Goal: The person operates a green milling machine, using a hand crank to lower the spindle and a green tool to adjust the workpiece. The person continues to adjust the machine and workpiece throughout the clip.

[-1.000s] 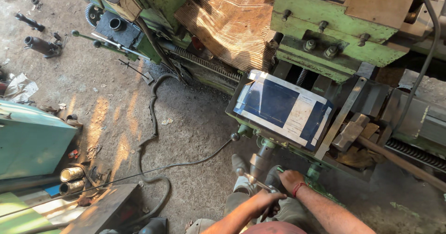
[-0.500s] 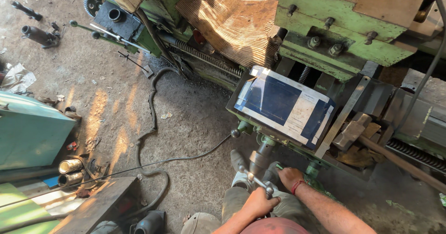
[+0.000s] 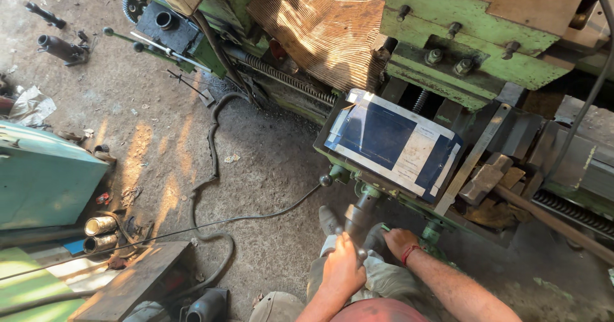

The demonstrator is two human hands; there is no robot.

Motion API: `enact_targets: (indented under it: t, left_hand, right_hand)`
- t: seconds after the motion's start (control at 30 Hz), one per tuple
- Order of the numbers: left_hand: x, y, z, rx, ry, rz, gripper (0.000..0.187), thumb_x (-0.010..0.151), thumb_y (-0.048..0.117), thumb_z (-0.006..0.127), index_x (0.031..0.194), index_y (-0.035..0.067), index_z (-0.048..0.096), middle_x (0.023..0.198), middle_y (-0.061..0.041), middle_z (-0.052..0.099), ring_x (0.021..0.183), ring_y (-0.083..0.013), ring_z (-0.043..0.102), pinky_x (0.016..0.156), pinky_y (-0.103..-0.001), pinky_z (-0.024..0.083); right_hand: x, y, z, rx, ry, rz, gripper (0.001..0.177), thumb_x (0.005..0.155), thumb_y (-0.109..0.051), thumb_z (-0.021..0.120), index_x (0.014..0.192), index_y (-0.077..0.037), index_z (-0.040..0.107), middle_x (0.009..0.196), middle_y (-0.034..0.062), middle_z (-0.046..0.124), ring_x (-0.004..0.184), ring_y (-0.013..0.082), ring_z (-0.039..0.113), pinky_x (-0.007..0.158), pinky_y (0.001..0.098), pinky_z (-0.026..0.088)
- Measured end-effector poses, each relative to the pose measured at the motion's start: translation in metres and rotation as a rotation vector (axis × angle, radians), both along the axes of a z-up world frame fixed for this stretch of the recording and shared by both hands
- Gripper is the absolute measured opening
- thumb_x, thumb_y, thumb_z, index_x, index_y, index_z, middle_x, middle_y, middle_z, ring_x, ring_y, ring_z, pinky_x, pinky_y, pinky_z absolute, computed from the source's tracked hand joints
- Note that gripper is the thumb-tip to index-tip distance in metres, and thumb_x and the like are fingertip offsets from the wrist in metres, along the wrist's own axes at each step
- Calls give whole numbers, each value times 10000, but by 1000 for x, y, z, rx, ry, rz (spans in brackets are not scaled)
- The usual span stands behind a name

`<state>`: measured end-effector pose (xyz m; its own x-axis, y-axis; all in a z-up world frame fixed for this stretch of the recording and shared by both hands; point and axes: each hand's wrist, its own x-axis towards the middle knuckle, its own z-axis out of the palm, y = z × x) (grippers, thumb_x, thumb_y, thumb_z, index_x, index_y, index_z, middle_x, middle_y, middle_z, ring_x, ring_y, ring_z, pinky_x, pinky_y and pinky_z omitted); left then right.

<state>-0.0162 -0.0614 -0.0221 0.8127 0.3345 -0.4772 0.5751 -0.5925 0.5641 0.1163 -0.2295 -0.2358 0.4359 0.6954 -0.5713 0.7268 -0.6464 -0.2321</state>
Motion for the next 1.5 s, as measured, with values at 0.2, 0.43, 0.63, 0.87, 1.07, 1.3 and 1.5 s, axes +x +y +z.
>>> enact_targets:
  t: [0.2,0.43,0.63,0.87,1.07,1.3,1.5]
  left_hand:
    - [-3,11,-23,38,-111,-46,750,719,112,733,1366,-148,457,1180,-287,630,1037,-460,648,887,-498,549]
    - [8,30,-11,-12,-84,-14,466,743,30,616,1203,-12,681,932,-284,716,880,-448,707,817,-514,567]
    - [20,47,26,-312,60,70,335,747,-14,518,1026,14,701,639,-196,693,591,-305,751,582,-419,600]
    - [24,62,30,-618,154,187,504,792,-23,515,1274,8,657,816,-146,749,663,-185,762,522,-334,599]
    - [16,77,-1,-689,167,99,561,763,-37,491,1298,-18,659,1052,-104,757,718,-205,783,533,-345,603]
    - [6,93,-73,-474,-98,-218,511,744,129,630,1237,133,764,772,-151,722,635,-194,655,601,-375,530]
    - [2,107,-105,-677,-14,-162,454,780,106,614,1213,92,752,738,-109,724,557,-209,619,562,-366,525]
  right_hand:
    - [1,0,0,22,-33,1,281,1012,-241,440,1055,-155,704,987,127,747,945,338,743,764,486,608]
    - [0,1,0,45,-42,-12,271,1005,-230,444,1050,-153,700,944,130,751,900,346,749,737,495,608]
    - [-2,0,-8,87,-46,-41,291,1018,-263,443,1001,-151,711,924,131,752,884,348,749,738,499,600]
    - [-1,1,-8,78,-43,-33,299,1018,-269,440,1009,-144,712,914,138,753,870,345,751,733,495,604]
    - [-2,-8,-7,108,-32,5,319,1009,-257,420,1018,-147,719,1011,138,750,957,338,737,789,490,595]
    - [10,-5,-10,-77,26,68,312,1004,-285,405,1177,-264,663,1192,85,718,1138,308,707,964,473,585]
    - [28,-6,-9,-172,59,2,340,1036,-363,379,1184,-275,672,1161,108,735,1106,331,714,983,492,570]
